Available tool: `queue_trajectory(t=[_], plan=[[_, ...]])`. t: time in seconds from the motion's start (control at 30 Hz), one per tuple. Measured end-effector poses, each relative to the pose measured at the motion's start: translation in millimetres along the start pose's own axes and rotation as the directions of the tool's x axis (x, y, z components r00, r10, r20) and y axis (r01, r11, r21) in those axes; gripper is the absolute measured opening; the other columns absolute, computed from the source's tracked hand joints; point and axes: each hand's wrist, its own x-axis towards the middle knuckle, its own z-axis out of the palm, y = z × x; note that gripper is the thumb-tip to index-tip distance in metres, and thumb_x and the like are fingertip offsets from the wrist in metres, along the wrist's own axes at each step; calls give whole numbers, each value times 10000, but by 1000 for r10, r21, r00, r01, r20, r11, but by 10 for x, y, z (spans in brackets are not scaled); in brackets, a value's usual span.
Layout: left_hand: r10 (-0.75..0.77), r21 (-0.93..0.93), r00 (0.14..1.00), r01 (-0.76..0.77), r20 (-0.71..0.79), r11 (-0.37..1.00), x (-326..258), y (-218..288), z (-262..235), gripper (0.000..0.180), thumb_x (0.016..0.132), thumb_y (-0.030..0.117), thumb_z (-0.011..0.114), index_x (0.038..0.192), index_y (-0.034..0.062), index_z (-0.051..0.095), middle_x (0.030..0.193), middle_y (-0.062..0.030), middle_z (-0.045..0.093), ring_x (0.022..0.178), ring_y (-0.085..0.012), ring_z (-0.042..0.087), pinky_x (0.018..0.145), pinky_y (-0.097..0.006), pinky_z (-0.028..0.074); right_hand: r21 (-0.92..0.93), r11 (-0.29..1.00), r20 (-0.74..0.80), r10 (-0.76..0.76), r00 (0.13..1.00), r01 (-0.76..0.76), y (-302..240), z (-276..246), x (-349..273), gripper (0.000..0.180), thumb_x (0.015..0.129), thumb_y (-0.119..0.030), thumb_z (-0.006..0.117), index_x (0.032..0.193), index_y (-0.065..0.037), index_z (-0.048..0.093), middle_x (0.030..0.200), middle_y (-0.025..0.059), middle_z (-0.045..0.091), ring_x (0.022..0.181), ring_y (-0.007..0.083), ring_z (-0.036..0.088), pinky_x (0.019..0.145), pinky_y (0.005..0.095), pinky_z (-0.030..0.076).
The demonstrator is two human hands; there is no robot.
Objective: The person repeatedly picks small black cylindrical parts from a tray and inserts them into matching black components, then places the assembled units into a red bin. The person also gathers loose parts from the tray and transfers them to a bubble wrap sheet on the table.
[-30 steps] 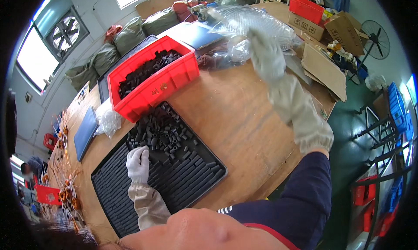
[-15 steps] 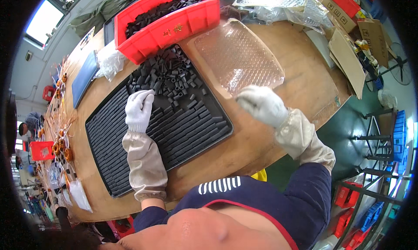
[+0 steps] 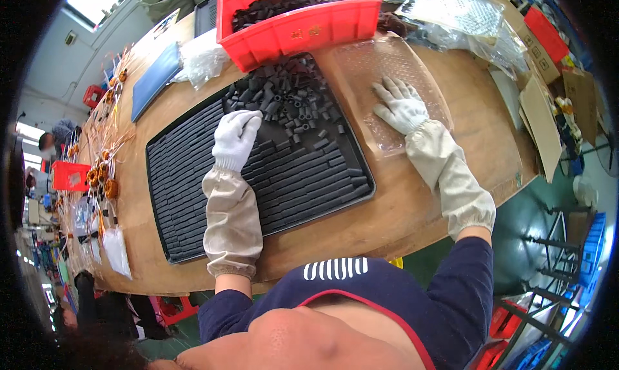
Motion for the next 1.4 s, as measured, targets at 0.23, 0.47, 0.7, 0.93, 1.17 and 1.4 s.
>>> queue_trajectory(t=[0.23, 0.47, 0.7, 0.93, 1.17, 1.4], plan=[[-54, 39, 996, 57, -69, 998, -19, -99, 95, 226, 898, 221, 749, 1082, 90, 757, 1085, -123, 734, 1069, -330, 662, 961, -425, 517, 174, 976, -73, -117, 990, 128, -287, -604, 563, 517, 958, -396, 632, 1388, -115, 579, 1375, 167, 608, 1255, 373, 599, 1059, 481, 479], [-135, 367, 969, 52, 206, 929, 782, -195, 280, 732, 889, 630, 649, 1471, 202, 526, 1483, -215, 502, 1362, -445, 454, 1149, -533, 372, 350, 933, 78, -113, 991, 79, -968, -557, 1094, 557, 968, -348, 637, 1464, -130, 504, 1327, 215, 609, 1200, 396, 625, 1005, 493, 507], [-321, 401, 856, 150, 404, 904, 1328, -190, 719, 953, 762, 889, 571, 1526, 334, 446, 1543, -182, 463, 1388, -473, 449, 1133, -610, 320, 457, 887, -7, -70, 998, 65, -954, -338, 1250, 568, 971, -360, 638, 1453, -86, 512, 1341, 221, 604, 1226, 400, 611, 1016, 475, 506], [-72, 425, 918, -111, 391, 898, 1122, -61, 972, 665, 863, 694, 631, 1359, 251, 639, 1345, -121, 598, 1268, -381, 547, 1088, -618, 365, 403, 913, -100, -24, 995, 62, -565, -271, 956, 528, 981, -386, 609, 1426, -111, 536, 1352, 179, 599, 1218, 394, 608, 1013, 491, 500], [253, 258, 964, -267, 87, 929, 1053, -418, 1148, 197, 911, 308, 733, 984, 125, 723, 961, -108, 657, 941, -353, 646, 784, -478, 544, 419, 905, -95, -41, 995, 77, -592, -179, 889, 488, 971, -372, 629, 1380, -115, 566, 1324, 180, 617, 1186, 385, 629, 997, 488, 513], [153, 35, 959, -149, -238, 988, 1029, -275, 340, 183, 942, 218, 740, 995, 49, 695, 908, -151, 664, 846, -354, 658, 764, -440, 528, 421, 890, -107, -142, 984, 175, -641, -211, 860, 389, 947, -329, 661, 1295, -158, 624, 1196, 160, 670, 1091, 392, 664, 938, 496, 539]])
